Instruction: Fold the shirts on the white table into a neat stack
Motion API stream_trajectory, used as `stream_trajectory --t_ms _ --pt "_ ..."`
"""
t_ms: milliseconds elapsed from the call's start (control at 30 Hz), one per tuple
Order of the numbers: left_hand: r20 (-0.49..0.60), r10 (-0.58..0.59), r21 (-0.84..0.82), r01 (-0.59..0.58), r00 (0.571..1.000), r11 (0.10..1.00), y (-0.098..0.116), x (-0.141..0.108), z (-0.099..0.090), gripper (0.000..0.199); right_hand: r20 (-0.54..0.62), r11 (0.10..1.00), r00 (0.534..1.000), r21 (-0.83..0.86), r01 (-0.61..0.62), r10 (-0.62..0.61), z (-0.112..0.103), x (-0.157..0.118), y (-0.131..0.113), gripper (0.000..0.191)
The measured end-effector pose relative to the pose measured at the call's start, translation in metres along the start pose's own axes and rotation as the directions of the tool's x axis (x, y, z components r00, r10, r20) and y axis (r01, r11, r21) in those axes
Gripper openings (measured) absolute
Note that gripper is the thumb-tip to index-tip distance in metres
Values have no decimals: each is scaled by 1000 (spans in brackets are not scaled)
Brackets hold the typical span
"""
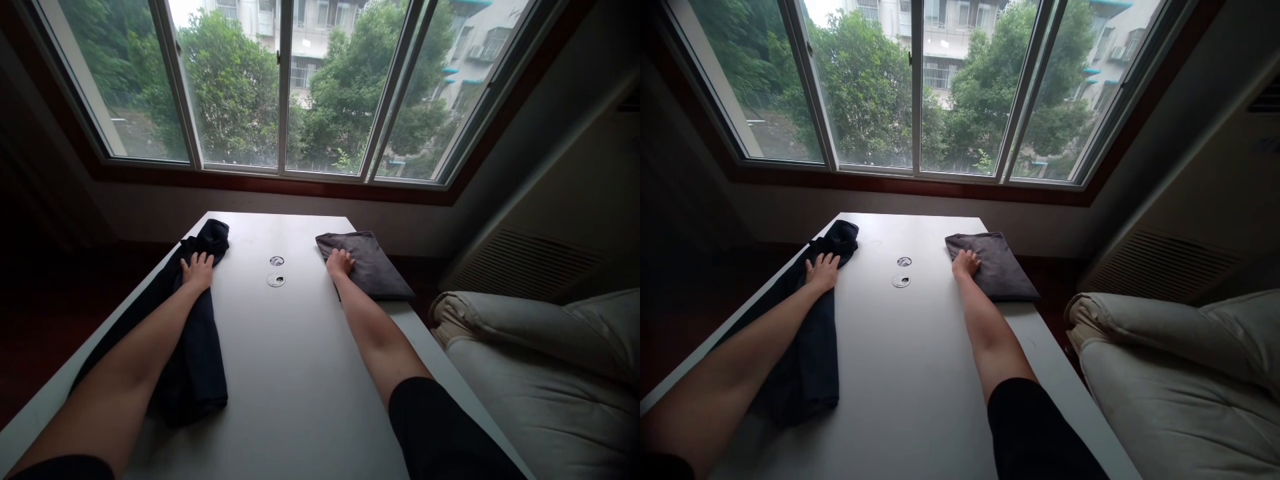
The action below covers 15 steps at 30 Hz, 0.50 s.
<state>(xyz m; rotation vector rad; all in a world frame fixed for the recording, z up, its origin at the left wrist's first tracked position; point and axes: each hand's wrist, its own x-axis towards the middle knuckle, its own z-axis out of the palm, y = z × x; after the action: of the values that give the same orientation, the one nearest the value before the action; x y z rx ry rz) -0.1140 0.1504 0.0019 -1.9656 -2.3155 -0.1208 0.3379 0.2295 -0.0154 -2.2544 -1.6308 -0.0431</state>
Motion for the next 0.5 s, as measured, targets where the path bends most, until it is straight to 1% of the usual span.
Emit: stream_trajectory --t_ms 33,67,100,133,167,200,233,267,300,333,367,400,433,467,500 --pt "-28 24 -7 -24 999 1000 13 -10 -5 55 6 1000 1000 13 -13 13 -2 4 3 44" --pt "-39 73 -31 -74 997 997 26 -23 -11 54 13 1000 1000 19 -24 24 -4 7 5 44" --pt "-32 142 -72 -144 989 987 38 -38 -16 53 17 999 999 16 -30 29 -6 10 7 43" --pt "0 231 -130 -229 973 965 49 -55 -22 50 18 1000 999 3 -27 26 -6 11 9 43" --pt "52 340 -208 -323 939 923 57 -74 -27 46 21 1000 1000 -17 -13 13 -7 12 10 46" --pt "108 439 -296 -393 892 871 61 -94 -34 42 27 999 1000 -43 12 -11 -7 13 10 51" --pt "161 525 -379 -439 836 815 62 -112 -41 40 37 996 998 -73 45 -42 -6 13 9 54" --pt "221 603 -468 -460 766 755 58 -130 -48 39 50 992 996 -102 79 -74 -6 13 8 54" --pt "299 667 -560 -440 683 702 51 -145 -56 38 70 987 993 -120 105 -97 -7 14 7 50" --pt "386 705 -630 -388 595 673 41 -158 -65 38 88 986 991 -118 114 -104 -8 15 5 43" --pt "480 714 -663 -322 510 676 29 -167 -73 37 101 989 990 -101 107 -97 -10 16 3 38" --pt "574 699 -667 -251 428 701 15 -174 -81 35 110 993 991 -76 89 -80 -13 18 1 36" --pt "662 660 -643 -184 355 743 1 -179 -87 34 116 997 992 -42 63 -57 -16 20 -1 37" --pt "733 613 -606 -126 295 785 -12 -181 -92 32 117 999 993 -1 35 -35 -20 22 -3 38" --pt "783 570 -571 -75 247 817 -25 -183 -96 31 107 999 994 47 12 -17 -24 23 -5 40"
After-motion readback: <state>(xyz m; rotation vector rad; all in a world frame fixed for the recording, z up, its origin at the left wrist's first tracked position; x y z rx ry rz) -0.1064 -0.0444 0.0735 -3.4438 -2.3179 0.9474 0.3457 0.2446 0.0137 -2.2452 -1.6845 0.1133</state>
